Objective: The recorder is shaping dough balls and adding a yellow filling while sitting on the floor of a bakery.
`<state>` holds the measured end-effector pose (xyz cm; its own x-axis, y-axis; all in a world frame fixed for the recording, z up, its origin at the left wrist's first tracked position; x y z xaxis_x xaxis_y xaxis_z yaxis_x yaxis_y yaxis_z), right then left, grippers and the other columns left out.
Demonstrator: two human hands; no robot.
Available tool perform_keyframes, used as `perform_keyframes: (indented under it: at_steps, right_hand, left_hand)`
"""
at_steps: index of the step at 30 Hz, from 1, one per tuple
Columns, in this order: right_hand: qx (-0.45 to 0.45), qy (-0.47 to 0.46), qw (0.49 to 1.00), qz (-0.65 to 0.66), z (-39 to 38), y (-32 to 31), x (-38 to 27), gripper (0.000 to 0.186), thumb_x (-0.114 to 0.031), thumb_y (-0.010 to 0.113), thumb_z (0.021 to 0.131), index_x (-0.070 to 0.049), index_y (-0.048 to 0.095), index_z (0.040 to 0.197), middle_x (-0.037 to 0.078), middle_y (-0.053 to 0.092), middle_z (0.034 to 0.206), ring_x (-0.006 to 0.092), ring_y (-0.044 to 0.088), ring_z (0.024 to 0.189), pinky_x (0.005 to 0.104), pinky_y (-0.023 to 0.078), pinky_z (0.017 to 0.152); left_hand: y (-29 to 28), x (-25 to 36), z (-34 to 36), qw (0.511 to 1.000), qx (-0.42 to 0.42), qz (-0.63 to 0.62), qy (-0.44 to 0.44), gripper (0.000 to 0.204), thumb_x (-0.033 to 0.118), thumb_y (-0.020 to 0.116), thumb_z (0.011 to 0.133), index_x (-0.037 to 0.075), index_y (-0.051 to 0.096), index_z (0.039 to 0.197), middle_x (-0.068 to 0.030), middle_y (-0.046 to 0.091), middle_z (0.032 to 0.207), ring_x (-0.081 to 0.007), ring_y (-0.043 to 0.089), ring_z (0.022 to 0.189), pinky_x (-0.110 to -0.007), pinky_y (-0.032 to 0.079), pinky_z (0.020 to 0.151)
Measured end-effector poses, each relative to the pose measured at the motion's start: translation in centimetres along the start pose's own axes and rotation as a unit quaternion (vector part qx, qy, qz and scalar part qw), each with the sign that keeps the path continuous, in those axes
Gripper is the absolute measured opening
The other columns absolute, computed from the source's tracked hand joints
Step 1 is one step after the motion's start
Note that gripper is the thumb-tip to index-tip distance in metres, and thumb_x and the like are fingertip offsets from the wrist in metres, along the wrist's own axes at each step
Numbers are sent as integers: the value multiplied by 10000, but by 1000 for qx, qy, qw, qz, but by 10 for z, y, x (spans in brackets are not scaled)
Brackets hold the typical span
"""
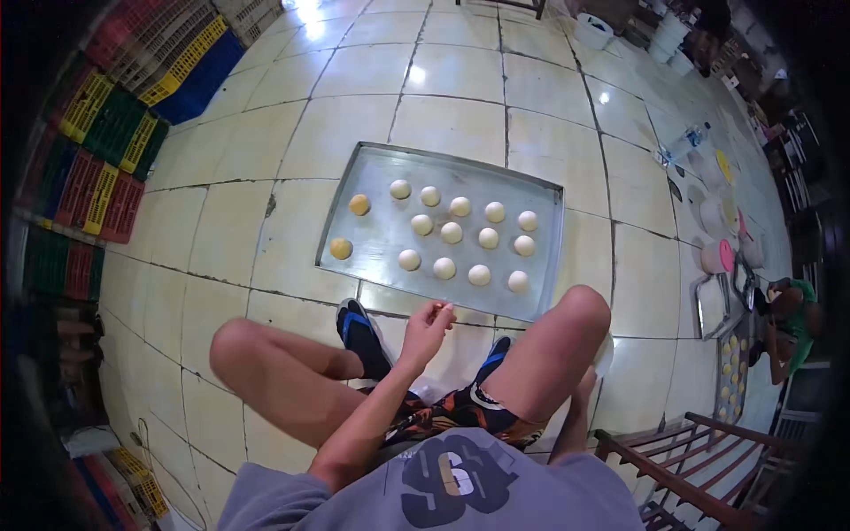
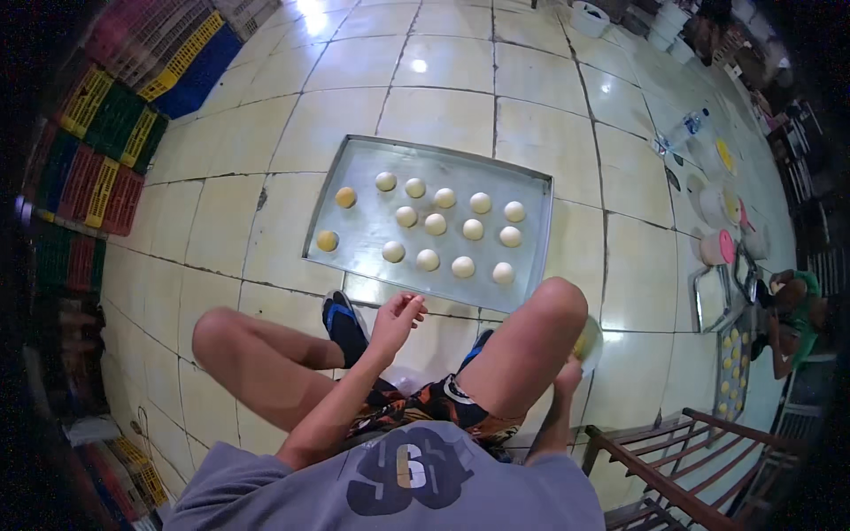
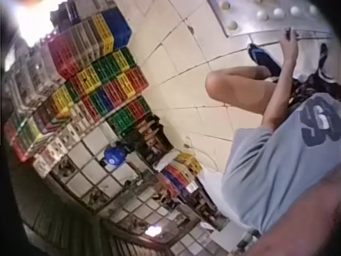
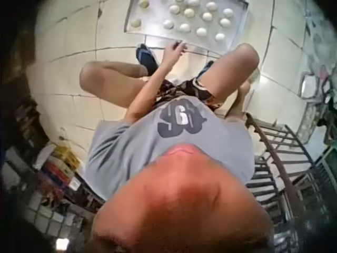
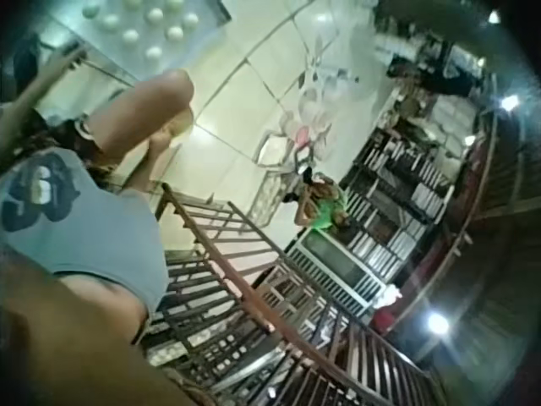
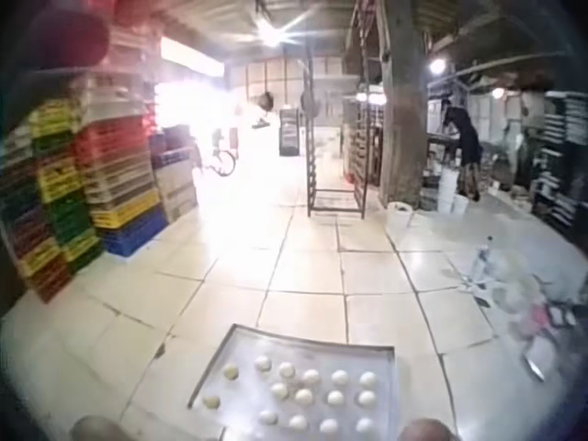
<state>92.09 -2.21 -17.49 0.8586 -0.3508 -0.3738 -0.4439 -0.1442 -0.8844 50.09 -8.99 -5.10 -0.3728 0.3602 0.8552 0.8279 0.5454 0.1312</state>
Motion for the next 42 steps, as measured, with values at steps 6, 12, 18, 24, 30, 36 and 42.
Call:
perform_keyframes:
  at_steps: [6, 12, 18, 24, 30, 36, 42]
  right_hand:
    - [102, -31, 994, -35, 15, 64, -7, 338, -334, 618, 834, -23, 700, 937, 192, 688, 848, 363, 635, 744, 431, 501, 656]
    - [94, -33, 966, 237, 61, 128, 26, 257, -227, 636, 798, 16, 689, 861, 191, 673, 798, 356, 618, 707, 449, 492, 647]
    - [136, -70, 988, 3, 79, 134, 52, 255, -189, 644, 787, 32, 654, 915, 189, 648, 840, 310, 617, 732, 422, 495, 675]
    - [176, -35, 980, 83, 41, 96, -12, 238, -192, 637, 804, 21, 649, 911, 154, 636, 820, 283, 607, 712, 400, 481, 650]
    - [232, -30, 967, 101, 12, 71, -10, 196, -188, 643, 817, 4, 657, 848, 110, 625, 749, 260, 591, 657, 378, 467, 595]
    - [268, -24, 957, 108, -36, 45, -44, 179, -185, 650, 829, -12, 665, 786, 66, 614, 677, 238, 575, 603, 356, 452, 541]
    - [185, -11, 979, -80, 37, 79, 53, 175, -186, 632, 847, -53, 650, 735, 25, 590, 627, 214, 554, 546, 330, 432, 495]
  left_hand:
    - [-2, 50, -6, 991, -45, 72, 101, 198, 235, 558, 950, 60, 621, 1018, -38, 636, 860, -99, 546, 769, -230, 439, 702]
    - [1, 79, -10, 984, -89, 51, 149, 201, 211, 562, 955, 31, 619, 1022, -39, 641, 863, -97, 546, 776, -217, 441, 715]
    - [14, 107, -13, 966, -131, 69, 211, 199, 192, 568, 956, 10, 615, 1022, -40, 642, 855, -89, 548, 758, -208, 444, 719]
    - [11, 106, -4, 961, -174, 36, 214, 194, 191, 570, 956, 13, 617, 1016, -42, 648, 860, -86, 552, 750, -206, 443, 709]
    - [24, 120, 11, 953, -200, 93, 206, 168, 171, 568, 956, 27, 622, 1023, -38, 646, 880, -94, 561, 796, -209, 442, 729]
    - [48, 129, 37, 924, -249, 128, 260, 205, 214, 572, 953, 20, 628, 989, -35, 654, 860, -98, 563, 738, -223, 450, 677]
    - [67, 124, 49, 910, -303, 150, 238, 187, 222, 565, 961, 46, 627, 977, -16, 642, 862, -82, 546, 767, -215, 441, 703]
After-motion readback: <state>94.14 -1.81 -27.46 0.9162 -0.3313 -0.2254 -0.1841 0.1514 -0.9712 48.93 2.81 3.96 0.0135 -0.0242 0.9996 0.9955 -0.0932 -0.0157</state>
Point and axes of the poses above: each hand's wrist, its own z-axis towards the middle knuckle, its own y-axis out of the palm, x = y × z, the point moved 1 cm from there along z, towards the middle knuckle
